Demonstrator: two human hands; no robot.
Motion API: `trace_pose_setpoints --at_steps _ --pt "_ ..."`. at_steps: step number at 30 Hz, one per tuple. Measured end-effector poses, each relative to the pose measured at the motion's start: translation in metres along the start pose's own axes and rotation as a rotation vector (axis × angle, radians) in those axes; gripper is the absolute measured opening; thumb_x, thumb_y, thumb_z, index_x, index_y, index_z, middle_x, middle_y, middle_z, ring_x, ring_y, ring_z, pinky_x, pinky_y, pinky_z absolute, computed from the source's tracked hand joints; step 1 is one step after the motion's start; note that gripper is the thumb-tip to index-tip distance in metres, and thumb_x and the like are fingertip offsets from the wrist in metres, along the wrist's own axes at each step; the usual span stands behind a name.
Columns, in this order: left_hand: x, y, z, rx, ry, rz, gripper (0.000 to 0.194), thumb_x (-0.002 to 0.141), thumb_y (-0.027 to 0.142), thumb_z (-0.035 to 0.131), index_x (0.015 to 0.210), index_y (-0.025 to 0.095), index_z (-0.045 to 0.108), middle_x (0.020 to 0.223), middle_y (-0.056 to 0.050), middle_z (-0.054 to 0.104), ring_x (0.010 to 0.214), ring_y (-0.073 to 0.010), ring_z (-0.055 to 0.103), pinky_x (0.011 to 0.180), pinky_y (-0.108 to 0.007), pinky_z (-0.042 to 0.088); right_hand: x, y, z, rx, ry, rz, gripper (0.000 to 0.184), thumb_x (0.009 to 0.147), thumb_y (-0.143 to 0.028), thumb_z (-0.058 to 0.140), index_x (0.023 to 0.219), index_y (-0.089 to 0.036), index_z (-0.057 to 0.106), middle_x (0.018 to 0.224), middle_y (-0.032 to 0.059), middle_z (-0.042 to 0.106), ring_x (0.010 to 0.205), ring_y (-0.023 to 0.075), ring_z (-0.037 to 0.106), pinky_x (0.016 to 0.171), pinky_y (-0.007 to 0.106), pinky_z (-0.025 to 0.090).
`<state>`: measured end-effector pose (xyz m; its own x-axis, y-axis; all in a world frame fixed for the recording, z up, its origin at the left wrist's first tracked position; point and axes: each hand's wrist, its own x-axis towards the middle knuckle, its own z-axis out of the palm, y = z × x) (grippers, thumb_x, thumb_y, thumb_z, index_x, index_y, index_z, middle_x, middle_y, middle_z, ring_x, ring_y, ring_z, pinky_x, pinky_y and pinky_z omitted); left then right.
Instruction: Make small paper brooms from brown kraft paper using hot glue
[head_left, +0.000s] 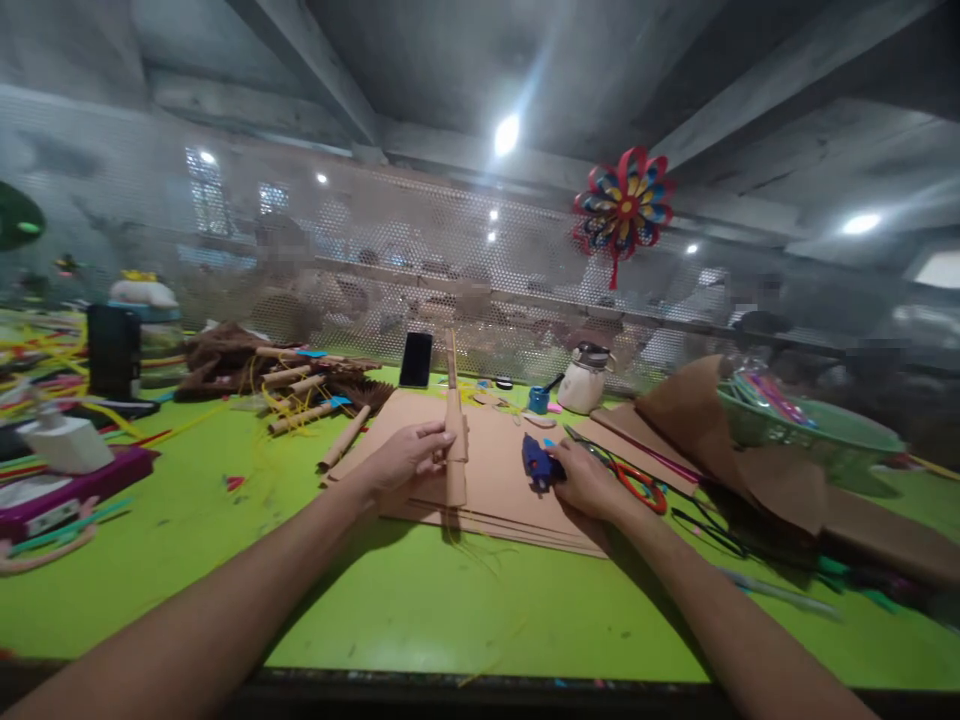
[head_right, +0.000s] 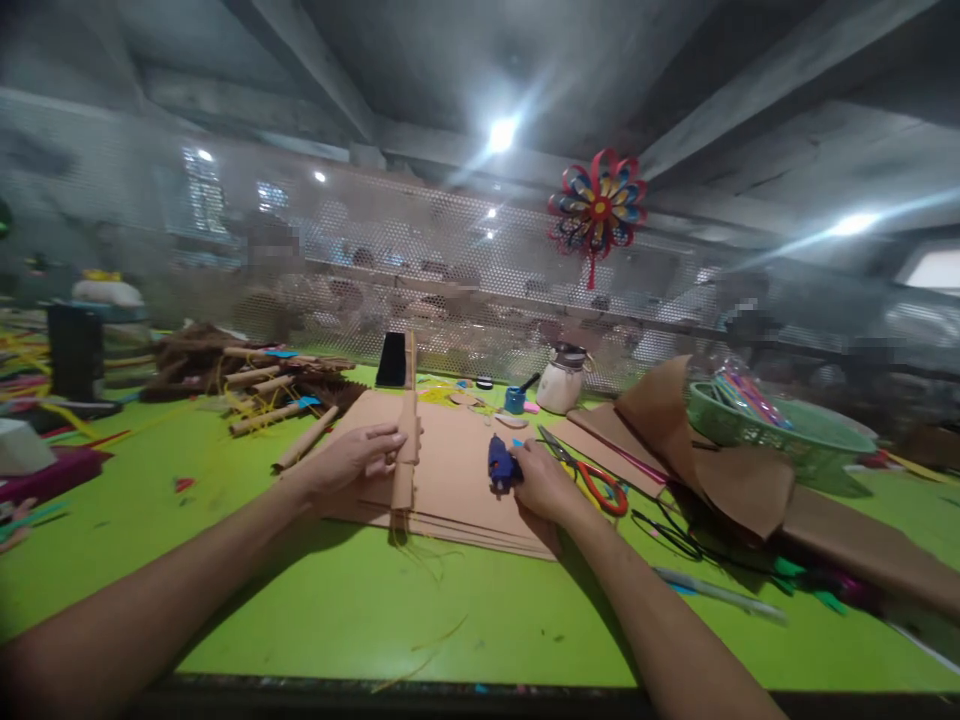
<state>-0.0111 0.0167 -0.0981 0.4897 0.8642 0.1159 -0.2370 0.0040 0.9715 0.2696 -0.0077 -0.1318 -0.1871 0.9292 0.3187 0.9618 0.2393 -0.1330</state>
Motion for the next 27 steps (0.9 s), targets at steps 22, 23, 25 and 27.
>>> trace_pose_setpoints --at_steps 22,23,25,27 --pt "-0.004 -0.013 0.003 -0.075 -0.138 -0.138 0.024 0.074 0.029 0.067 0.094 0.017 0.063 0.090 -0.009 0.063 0.075 -0.0156 0.059 0.071 -0.030 0.049 -0.013 -0.040 -0.043 0.796 0.042 -0.123 0.042 0.087 -0.048 0.042 0.067 -0.014 0.057 0.067 0.0052 0.060 0.066 0.0156 0.057 0.063 0.027 0.045" --pt "-0.004 -0.012 0.003 -0.063 -0.147 -0.138 0.024 0.074 0.030 0.066 0.094 0.017 0.063 0.090 -0.008 0.063 0.074 -0.0153 0.059 0.071 -0.030 0.049 -0.013 -0.040 -0.041 0.806 0.045 -0.119 0.040 0.087 -0.048 0.043 0.068 -0.014 0.056 0.066 0.0044 0.059 0.065 0.0153 0.057 0.062 0.026 0.045" --pt "-0.005 -0.010 0.004 -0.042 -0.157 -0.137 0.024 0.075 0.031 0.065 0.095 0.018 0.063 0.089 -0.008 0.062 0.073 -0.0150 0.059 0.071 -0.030 0.049 -0.013 -0.040 -0.039 0.823 0.046 -0.102 0.038 0.086 -0.048 0.044 0.069 -0.015 0.053 0.065 0.0029 0.056 0.062 0.0150 0.058 0.060 0.026 0.045" --pt "-0.006 -0.008 0.005 -0.028 -0.160 -0.147 0.024 0.076 0.031 0.065 0.095 0.018 0.063 0.087 -0.008 0.062 0.073 -0.0153 0.059 0.069 -0.030 0.049 -0.013 -0.040 -0.038 0.825 0.043 -0.075 0.038 0.085 -0.049 0.045 0.070 -0.015 0.052 0.065 0.0028 0.055 0.060 0.0150 0.058 0.057 0.026 0.045"
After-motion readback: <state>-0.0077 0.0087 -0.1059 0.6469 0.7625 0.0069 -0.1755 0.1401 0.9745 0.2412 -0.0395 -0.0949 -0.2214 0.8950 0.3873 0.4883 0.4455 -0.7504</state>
